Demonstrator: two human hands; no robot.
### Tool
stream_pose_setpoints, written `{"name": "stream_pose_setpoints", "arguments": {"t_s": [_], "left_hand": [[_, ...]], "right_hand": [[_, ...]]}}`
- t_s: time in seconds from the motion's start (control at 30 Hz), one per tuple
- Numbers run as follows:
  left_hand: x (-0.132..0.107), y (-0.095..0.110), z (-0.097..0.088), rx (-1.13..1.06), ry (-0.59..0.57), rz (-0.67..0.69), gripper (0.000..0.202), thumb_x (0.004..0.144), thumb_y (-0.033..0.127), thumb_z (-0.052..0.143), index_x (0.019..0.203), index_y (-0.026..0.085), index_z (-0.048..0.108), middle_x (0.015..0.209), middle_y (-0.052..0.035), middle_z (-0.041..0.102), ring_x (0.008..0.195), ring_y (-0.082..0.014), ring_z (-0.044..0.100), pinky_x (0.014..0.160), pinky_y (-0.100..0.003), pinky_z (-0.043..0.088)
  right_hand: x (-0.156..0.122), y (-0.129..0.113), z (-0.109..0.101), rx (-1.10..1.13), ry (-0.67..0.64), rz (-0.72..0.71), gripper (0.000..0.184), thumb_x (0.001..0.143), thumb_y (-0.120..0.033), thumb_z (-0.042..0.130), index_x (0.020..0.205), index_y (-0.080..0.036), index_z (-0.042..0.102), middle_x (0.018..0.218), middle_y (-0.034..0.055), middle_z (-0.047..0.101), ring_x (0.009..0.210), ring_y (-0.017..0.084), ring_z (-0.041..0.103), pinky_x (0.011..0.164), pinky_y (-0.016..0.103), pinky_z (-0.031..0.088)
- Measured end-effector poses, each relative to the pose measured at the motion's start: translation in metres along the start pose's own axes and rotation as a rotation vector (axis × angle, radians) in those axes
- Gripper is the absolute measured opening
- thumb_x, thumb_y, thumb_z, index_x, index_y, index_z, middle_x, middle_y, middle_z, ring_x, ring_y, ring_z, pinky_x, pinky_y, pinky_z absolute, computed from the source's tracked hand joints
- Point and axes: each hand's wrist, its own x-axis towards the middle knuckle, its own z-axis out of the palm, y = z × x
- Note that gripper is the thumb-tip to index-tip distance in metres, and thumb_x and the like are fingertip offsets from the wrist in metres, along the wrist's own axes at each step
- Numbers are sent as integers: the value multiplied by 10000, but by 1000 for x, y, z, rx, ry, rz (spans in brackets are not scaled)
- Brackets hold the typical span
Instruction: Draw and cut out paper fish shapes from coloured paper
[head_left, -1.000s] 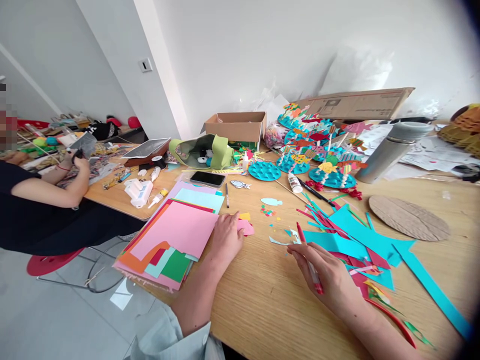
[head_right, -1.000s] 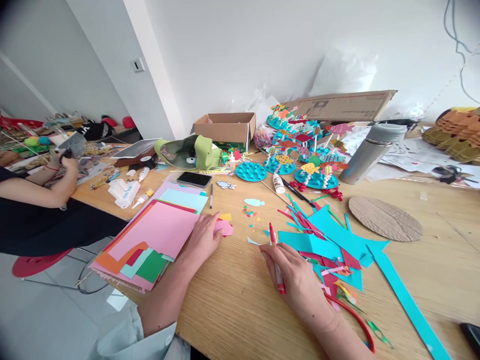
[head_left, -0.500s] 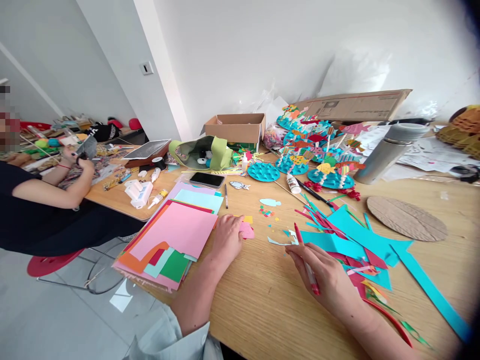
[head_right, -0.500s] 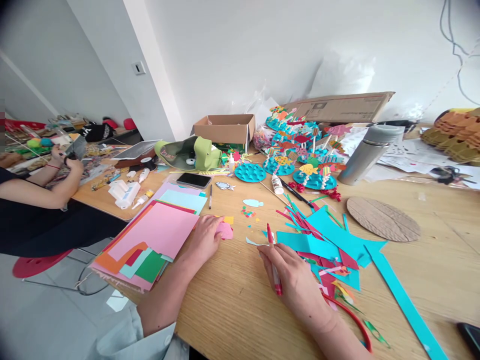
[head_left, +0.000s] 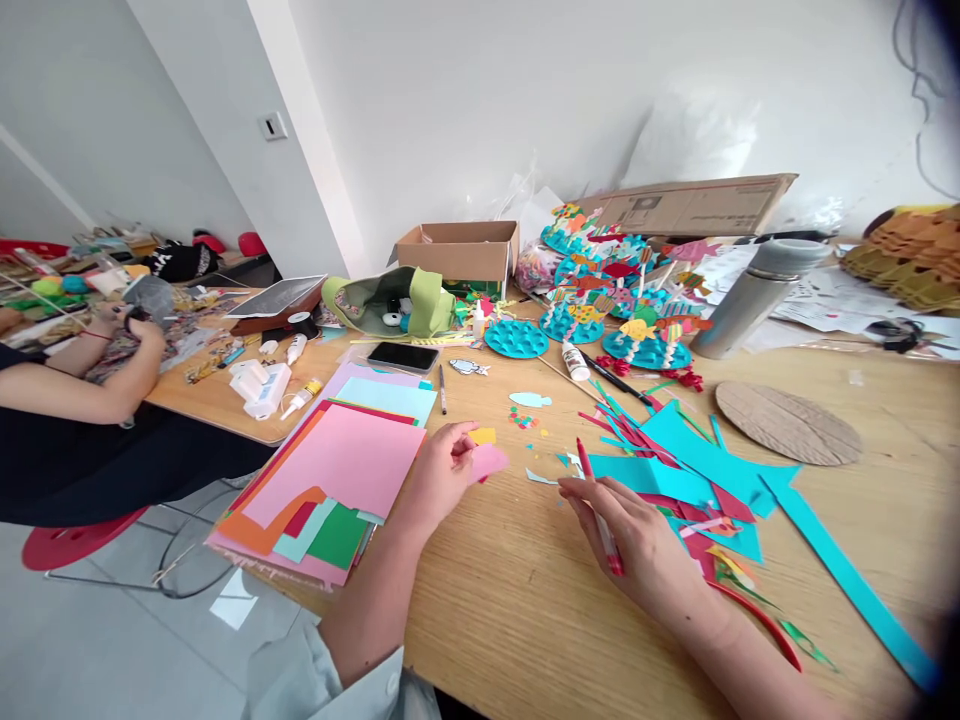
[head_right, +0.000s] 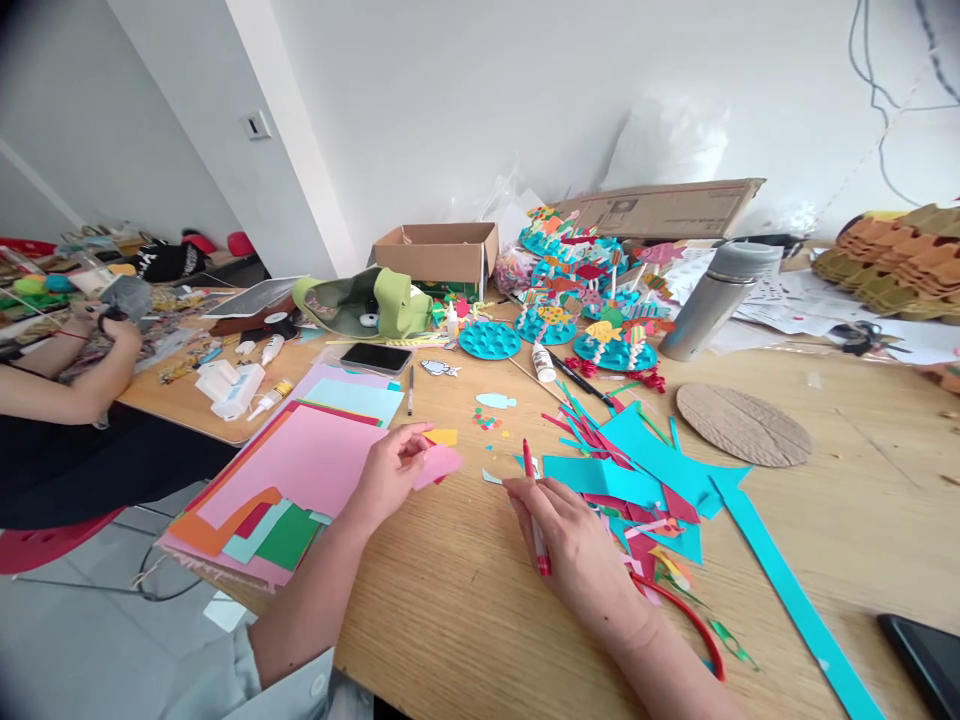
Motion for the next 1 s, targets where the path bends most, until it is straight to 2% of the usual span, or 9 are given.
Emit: {"name": "stream_pose_setpoints", "arguments": {"t_s": [0.1,0.23,0.4,0.57,0.63,0.7,0.77,0.87,1.0], "left_hand": [[-2,5,-2,-269,-161,-151,408,756,152,604,1164,172,602,819,-6,603,689,-106,573,636,-218,458],[-5,12,-1,-395,-272,-218,434,711,152,637,1144,170,619,824,4,581,668,-82,542,617,-197,418],[-8,19,-4,-449,-351,-240,402,688,133,649,1090,149,644,795,0,576,684,-87,528,641,-206,407],[-14,27,-11,-632,-830,-227,308,692,150,686,1000,152,696,788,-22,605,701,-89,530,648,-204,392],[-17,30,-11,-644,-899,-234,293,692,157,695,984,154,707,780,-28,607,707,-95,535,643,-207,390],[-18,31,-9,-640,-876,-246,284,685,158,699,969,154,713,770,-28,606,712,-100,539,642,-208,389],[-18,29,-6,-640,-799,-262,281,668,154,705,949,152,717,773,-28,609,714,-101,540,649,-210,392],[-14,24,-1,-641,-602,-293,304,639,147,713,943,154,717,790,-31,617,742,-111,546,684,-217,404],[-10,19,3,-627,-341,-355,342,599,139,720,941,148,710,807,-33,625,770,-125,550,716,-234,415]], "right_hand": [[2,0,1,-63,-72,7,320,941,-126,393,1226,-203,516,956,107,668,886,252,615,703,354,511],[8,-4,4,-246,-190,-53,501,841,12,413,1292,-186,498,1152,137,634,1114,310,536,873,459,483],[15,-8,7,-403,-236,-98,384,899,-84,465,1276,-131,523,1137,160,630,1099,317,523,891,460,461],[27,-15,6,-488,-271,-81,335,916,-136,481,1242,-126,552,1010,138,638,946,286,561,780,391,461],[37,-15,4,-551,-313,-56,301,915,-149,491,1201,-147,583,986,118,646,919,275,564,767,376,444],[48,-10,2,-647,-351,-6,288,896,-128,506,1162,-172,606,977,104,653,900,271,567,770,375,426],[60,-1,2,-685,-343,43,299,859,-75,519,1132,-138,623,982,129,661,934,299,565,799,396,412],[73,14,4,-717,-330,115,280,854,-34,480,1070,-95,650,995,179,674,993,342,561,822,436,406],[78,23,4,-699,-323,162,310,846,-13,474,1080,-109,654,1008,189,689,1005,344,580,847,466,413]]}}
